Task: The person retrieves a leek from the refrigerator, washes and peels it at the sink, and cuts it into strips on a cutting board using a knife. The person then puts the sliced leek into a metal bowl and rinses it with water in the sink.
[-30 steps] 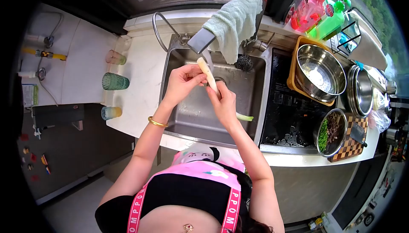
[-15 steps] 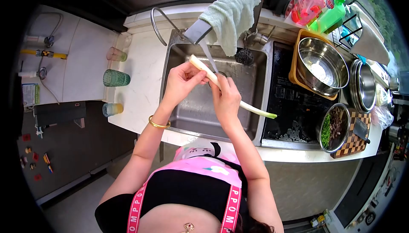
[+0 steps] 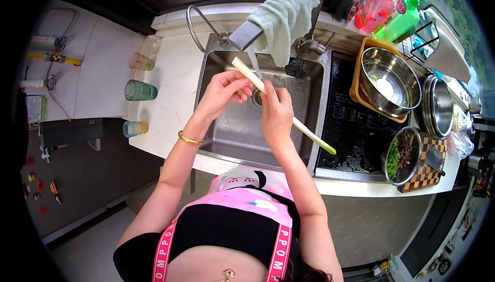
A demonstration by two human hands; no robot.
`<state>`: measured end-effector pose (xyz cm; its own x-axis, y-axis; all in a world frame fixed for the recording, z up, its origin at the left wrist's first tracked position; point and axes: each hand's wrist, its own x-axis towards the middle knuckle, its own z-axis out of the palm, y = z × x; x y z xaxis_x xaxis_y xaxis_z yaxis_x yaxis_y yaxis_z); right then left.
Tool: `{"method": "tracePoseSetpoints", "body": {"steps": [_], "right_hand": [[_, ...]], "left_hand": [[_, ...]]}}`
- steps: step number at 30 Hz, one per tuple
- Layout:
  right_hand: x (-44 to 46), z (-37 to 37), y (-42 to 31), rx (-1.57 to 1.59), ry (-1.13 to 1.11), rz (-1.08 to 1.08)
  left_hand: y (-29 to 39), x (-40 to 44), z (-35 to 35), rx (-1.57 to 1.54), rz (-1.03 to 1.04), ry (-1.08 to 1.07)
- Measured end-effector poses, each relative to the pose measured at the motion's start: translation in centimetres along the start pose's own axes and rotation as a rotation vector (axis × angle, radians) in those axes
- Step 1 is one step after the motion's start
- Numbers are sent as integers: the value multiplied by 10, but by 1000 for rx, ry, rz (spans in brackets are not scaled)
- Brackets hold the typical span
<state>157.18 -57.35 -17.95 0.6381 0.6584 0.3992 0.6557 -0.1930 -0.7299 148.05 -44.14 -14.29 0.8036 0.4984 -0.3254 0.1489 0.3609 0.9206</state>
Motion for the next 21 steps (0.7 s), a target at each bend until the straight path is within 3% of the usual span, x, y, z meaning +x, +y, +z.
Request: {"method": "tracePoseSetpoints", "body": {"steps": [4,6,21], "right_hand": [[5,-2,-5,198,-26,102],[7,-5,-9,228,-38,137],[3,-5,-15,190,-54,101]], "left_hand": [[-11,6,8,-97,104,30],[-9,4,16,166,272,153],[5,-4,15,423,164,185]]}}
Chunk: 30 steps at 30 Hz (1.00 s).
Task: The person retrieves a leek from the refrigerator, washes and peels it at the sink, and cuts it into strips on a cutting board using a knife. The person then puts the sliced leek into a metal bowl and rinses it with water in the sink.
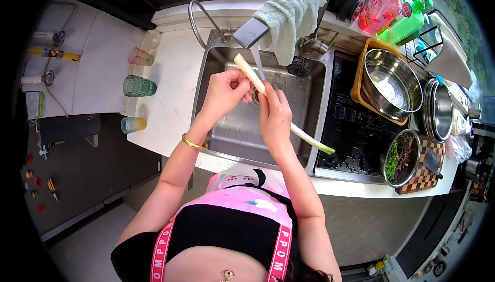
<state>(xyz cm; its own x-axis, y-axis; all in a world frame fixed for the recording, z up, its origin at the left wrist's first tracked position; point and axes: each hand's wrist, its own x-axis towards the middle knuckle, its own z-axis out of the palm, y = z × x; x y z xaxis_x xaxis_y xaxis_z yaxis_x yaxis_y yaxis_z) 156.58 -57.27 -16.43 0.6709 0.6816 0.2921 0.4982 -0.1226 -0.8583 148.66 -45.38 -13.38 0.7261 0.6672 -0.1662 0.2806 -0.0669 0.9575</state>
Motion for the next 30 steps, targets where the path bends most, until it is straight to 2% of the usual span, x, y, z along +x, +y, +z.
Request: {"method": "tracePoseSetpoints", "body": {"steps": [4,8,15,19,21,22,25,26,28,30], "right_hand": [[0,-2,-1,-12,-57,77],[1,-1,-2,-48,-51,109],[2,7,6,-81,55,-38],[8,7,10,-16,49,-48],[9,8,12,24,40,-53],[10,7,11,87,19,3],[10,9,15,151,-13,69],[10,9,17,152,-23,77],[8,11,19,147,-27,76],[7,12,24,141,-30,74]], "left_hand": [[2,-6,2,-17,-6,14],[0,-12,5,-174,-11,51],[1,-10,-11,-246,-104,-24],[1,-6,-14,-268,-50,-52],[-5,-5,-19,-600,-105,-144],[-7,-4,-20,-600,-109,-144],[-7,-2,-24,-1003,-178,-179],[-6,-1,-26,-1004,-180,-177],[-6,0,-32,-1329,-101,-322],[-7,3,-39,-1426,-79,-373]]}}
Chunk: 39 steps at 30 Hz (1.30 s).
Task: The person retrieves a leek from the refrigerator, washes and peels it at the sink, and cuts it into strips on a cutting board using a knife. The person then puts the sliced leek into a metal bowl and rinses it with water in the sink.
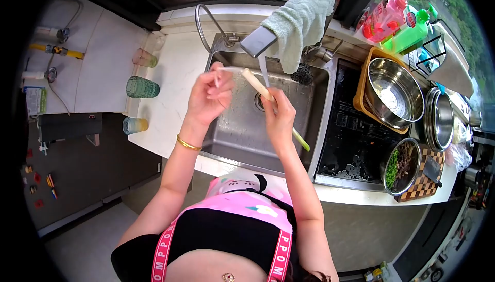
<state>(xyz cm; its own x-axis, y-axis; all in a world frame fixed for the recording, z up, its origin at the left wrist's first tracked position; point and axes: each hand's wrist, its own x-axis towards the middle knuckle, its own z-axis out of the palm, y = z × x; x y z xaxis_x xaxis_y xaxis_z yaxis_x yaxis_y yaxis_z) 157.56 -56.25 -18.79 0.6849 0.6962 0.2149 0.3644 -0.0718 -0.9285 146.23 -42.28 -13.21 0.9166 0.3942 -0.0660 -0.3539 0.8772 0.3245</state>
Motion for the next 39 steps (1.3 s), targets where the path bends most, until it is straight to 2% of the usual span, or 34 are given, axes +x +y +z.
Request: {"method": "tracePoseSetpoints", "body": {"steps": [2,3,4,6,7,8,10,11,16,18,21,28,30,32,39], "right_hand": [[-2,0,9,9,-52,116],[-4,3,16,7,-51,117],[-5,6,24,94,-40,135],[-5,5,29,176,-29,157],[-3,5,29,203,-65,155],[-2,4,29,230,-104,152],[0,5,28,275,-129,178],[2,5,27,322,-155,204],[10,-5,21,514,-342,362],[11,-6,17,556,-393,413],[11,-9,13,644,-403,398],[8,-9,13,312,-259,235],[8,-8,14,213,-213,190],[9,-8,11,43,-96,15],[7,-10,-3,-108,-55,-49]], "left_hand": [[6,0,3,-58,70,-53],[9,0,8,136,109,86],[8,1,7,133,107,85],[4,4,3,1081,108,443],[0,8,-5,1230,112,484],[-6,10,-11,1225,110,485],[-14,15,-23,1647,99,468],[-16,18,-35,1773,150,372],[-22,34,-21,1518,202,186],[-25,38,-16,1011,83,191],[-22,35,-14,1021,91,203],[-21,27,3,1216,161,287],[-22,24,13,1402,202,336],[-23,24,9,1375,213,341],[-26,23,7,1278,263,344]]}}
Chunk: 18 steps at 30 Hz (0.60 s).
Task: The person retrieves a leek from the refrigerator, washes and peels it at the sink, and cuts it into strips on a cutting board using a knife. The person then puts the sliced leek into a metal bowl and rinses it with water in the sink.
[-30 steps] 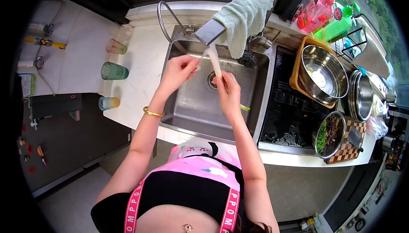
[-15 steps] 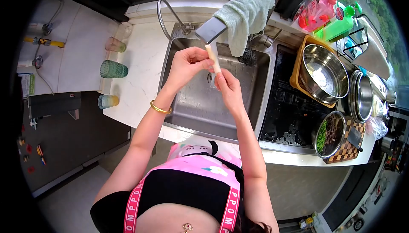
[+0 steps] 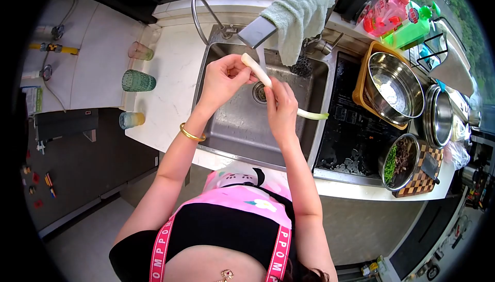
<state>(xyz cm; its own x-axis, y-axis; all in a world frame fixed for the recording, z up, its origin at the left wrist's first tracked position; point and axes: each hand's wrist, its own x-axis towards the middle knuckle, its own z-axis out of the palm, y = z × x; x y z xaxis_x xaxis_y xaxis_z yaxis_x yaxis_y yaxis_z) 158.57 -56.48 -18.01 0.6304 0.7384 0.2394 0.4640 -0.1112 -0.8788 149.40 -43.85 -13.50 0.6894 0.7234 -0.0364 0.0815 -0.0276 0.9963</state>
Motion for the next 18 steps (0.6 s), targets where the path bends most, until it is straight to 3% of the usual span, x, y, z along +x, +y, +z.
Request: {"method": "tracePoseSetpoints", "body": {"steps": [18], "right_hand": [[-5,4,0,1,28,6]], "left_hand": [[6,4,-8,19,-4,-34]]}}
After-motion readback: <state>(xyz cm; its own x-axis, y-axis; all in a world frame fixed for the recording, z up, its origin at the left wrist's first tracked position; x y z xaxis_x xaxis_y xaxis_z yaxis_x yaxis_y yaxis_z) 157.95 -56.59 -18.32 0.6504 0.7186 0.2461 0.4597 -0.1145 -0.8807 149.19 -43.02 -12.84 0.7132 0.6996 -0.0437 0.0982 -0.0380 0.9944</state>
